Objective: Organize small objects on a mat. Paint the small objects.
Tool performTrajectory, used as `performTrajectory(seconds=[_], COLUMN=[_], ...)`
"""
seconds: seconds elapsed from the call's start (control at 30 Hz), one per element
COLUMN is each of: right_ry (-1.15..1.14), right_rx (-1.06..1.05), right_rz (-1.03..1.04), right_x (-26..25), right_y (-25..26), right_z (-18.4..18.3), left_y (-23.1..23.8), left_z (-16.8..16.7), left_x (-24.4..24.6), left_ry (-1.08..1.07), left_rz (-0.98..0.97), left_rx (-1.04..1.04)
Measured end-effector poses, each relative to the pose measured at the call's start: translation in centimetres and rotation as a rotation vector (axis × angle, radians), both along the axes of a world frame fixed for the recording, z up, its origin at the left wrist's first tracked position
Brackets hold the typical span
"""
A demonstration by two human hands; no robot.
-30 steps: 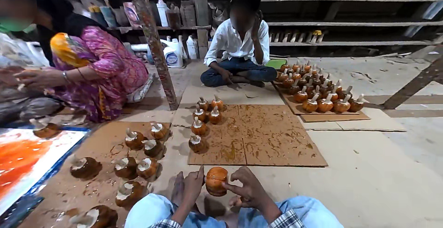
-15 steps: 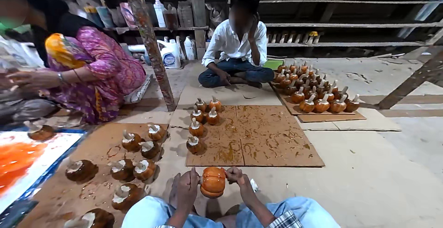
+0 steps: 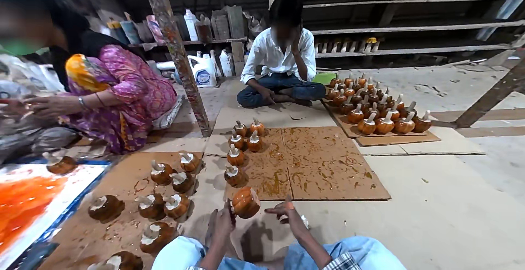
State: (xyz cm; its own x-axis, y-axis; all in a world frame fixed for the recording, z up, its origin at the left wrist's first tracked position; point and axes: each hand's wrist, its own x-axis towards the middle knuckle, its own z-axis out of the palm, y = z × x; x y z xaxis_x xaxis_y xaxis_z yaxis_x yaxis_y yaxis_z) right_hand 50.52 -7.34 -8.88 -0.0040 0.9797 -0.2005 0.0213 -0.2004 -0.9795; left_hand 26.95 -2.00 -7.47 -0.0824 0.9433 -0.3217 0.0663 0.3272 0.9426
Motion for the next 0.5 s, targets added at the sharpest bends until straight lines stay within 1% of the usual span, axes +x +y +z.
performTrajectory(seconds=[0.07, 0.1, 0.13, 0.17, 0.2, 0.23, 0.3, 0.33, 0.37, 0.43, 0.5], right_ry=[0.004, 0.010, 0.008, -0.015, -0.074, -0.163, -0.411, -0.561, -0.691, -0.816, -0.852], right_rx=[0.036, 0.067, 0.097, 0.134, 0.188, 0.262, 0.362, 0.372, 0.382, 0.406, 0.422], right_rz=[-0.234, -0.331, -0.396, -0.414, -0.393, -0.330, -0.109, -0.002, 0.060, 0.076, 0.039], right_x=[0.9, 1.3, 1.6, 1.8, 1.9, 2.0, 2.2, 2.2, 1.9, 1.4, 1.0], right_y=[0.6, 0.9, 1.0, 1.0, 0.9, 0.8, 0.7, 0.6, 0.6, 0.4, 0.5], right_z=[-0.2, -0.2, -0.2, -0.3, -0.4, -0.6, -0.4, -0.1, 0.1, -0.1, -0.6], left_y=[-0.9, -1.3, -1.5, -1.7, -1.8, -1.9, -1.9, -2.0, -2.1, -2.3, -2.6], left_z=[1.2, 1.5, 1.4, 1.1, 0.6, 0.1, -0.9, -1.3, -1.6, -2.3, -1.8], left_x=[0.7, 1.0, 1.1, 1.3, 1.4, 1.4, 1.4, 1.4, 1.6, 1.7, 2.0], left_ry=[-0.360, -0.478, -0.541, -0.548, -0.506, -0.433, -0.247, -0.150, -0.047, 0.165, 0.311], left_rz=[-0.054, -0.100, -0.144, -0.170, -0.191, -0.215, -0.265, -0.289, -0.313, -0.379, -0.457], left_rx=[-0.153, -0.197, -0.225, -0.233, -0.221, -0.197, -0.140, -0.119, -0.091, -0.033, 0.019])
